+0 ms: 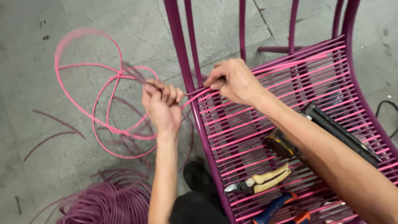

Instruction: Weaving and securing pink plastic tubing onto a purple chair frame using a staple gun and pliers.

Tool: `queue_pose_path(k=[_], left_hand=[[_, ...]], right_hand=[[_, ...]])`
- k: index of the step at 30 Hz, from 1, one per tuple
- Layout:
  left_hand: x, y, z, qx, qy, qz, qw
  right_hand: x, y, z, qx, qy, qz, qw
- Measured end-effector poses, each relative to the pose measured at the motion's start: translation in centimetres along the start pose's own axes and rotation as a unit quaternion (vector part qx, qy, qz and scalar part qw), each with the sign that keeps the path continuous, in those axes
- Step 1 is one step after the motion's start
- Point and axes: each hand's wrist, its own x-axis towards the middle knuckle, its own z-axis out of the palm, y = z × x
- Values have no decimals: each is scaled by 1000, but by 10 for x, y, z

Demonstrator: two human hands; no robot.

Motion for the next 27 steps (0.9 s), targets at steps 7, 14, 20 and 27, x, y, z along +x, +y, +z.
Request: queue_pose_path(k=[7, 14, 20, 27], left_hand=[[-4, -16, 15, 171, 98, 126, 972], [-7, -10, 16, 267, 81, 155, 948], [-65, 36, 45, 481, 63, 123, 866], [-111, 33, 28, 770, -67, 147, 617]], right_hand=[[-3, -2, 4, -8, 5, 11, 1000], [-12, 8, 12, -20, 46, -62, 997], [-6, 5, 8, -23, 52, -80, 995], [-6, 0, 7, -15, 25, -51, 998]])
